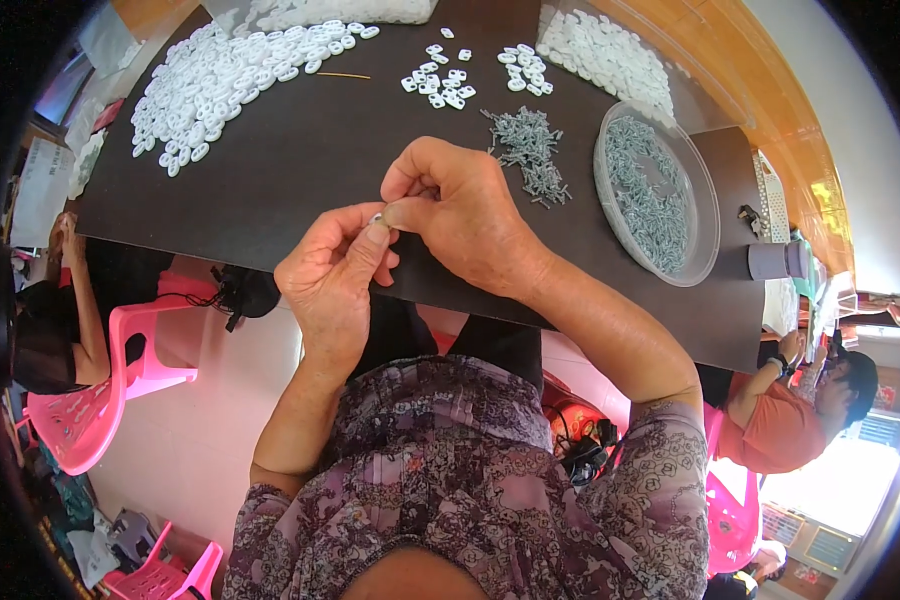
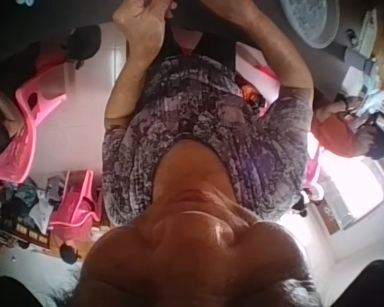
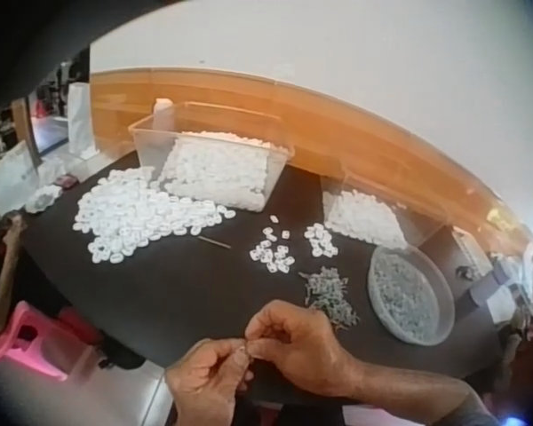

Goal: Assembling small white plastic components by inserting tiny metal pins.

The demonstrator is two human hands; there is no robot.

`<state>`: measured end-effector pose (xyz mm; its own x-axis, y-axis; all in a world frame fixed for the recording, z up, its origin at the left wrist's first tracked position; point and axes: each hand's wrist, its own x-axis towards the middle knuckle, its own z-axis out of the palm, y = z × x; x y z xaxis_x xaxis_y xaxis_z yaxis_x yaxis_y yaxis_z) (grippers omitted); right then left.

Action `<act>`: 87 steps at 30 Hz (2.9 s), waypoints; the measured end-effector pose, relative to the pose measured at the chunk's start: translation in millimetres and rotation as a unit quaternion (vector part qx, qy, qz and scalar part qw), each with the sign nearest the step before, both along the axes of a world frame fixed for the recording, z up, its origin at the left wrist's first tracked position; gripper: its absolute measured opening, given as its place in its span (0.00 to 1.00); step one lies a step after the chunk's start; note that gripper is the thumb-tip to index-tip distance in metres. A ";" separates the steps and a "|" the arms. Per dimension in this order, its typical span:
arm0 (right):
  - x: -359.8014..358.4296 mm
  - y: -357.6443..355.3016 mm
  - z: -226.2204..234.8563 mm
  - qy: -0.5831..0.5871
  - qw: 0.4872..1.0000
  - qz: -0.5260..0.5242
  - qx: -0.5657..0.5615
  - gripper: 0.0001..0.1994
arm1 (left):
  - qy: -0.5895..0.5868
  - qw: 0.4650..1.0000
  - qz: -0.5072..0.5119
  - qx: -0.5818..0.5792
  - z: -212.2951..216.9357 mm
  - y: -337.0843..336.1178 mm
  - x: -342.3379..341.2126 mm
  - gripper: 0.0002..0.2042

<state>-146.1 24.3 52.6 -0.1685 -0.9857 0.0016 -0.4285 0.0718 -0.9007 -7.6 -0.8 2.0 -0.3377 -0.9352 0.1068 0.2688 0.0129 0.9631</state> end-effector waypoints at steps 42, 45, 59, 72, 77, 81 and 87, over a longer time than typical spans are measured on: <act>-158.0 -93.6 -23.5 0.573 0.816 -0.030 0.068 0.19 | 0.103 0.992 -0.051 0.050 -7.7 -22.8 -2.4 0.07; -159.2 -90.6 -10.9 0.495 0.865 -0.075 -0.021 0.13 | 0.098 0.993 -0.044 0.048 -6.4 -23.2 -1.3 0.07; -172.4 -61.2 -5.3 0.452 0.885 -0.084 0.081 0.07 | 0.088 0.995 -0.034 0.035 -5.4 -22.9 -3.8 0.08; -165.0 -67.9 -13.9 0.373 0.923 -0.088 0.022 0.06 | 0.095 0.994 -0.035 0.048 -5.5 -21.7 -3.0 0.07; -157.0 -73.4 -15.3 0.416 0.905 -0.070 0.047 0.06 | 0.101 0.994 -0.023 0.032 -8.1 -21.3 -4.2 0.08; -153.3 -72.7 -14.3 0.368 0.928 -0.057 0.026 0.07 | 0.108 0.992 -0.040 0.043 -7.2 -21.6 -2.8 0.07; -132.1 -60.9 1.4 0.336 0.941 -0.042 -0.022 0.03 | 0.104 0.994 -0.022 0.029 -9.1 -21.8 -3.0 0.08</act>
<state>-278.2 -36.6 53.9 -0.1921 -0.9654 0.1765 -0.8967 0.0995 -0.4314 -10.6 -22.6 -7.1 -0.3541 -0.9268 0.1253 0.4609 -0.0564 0.8857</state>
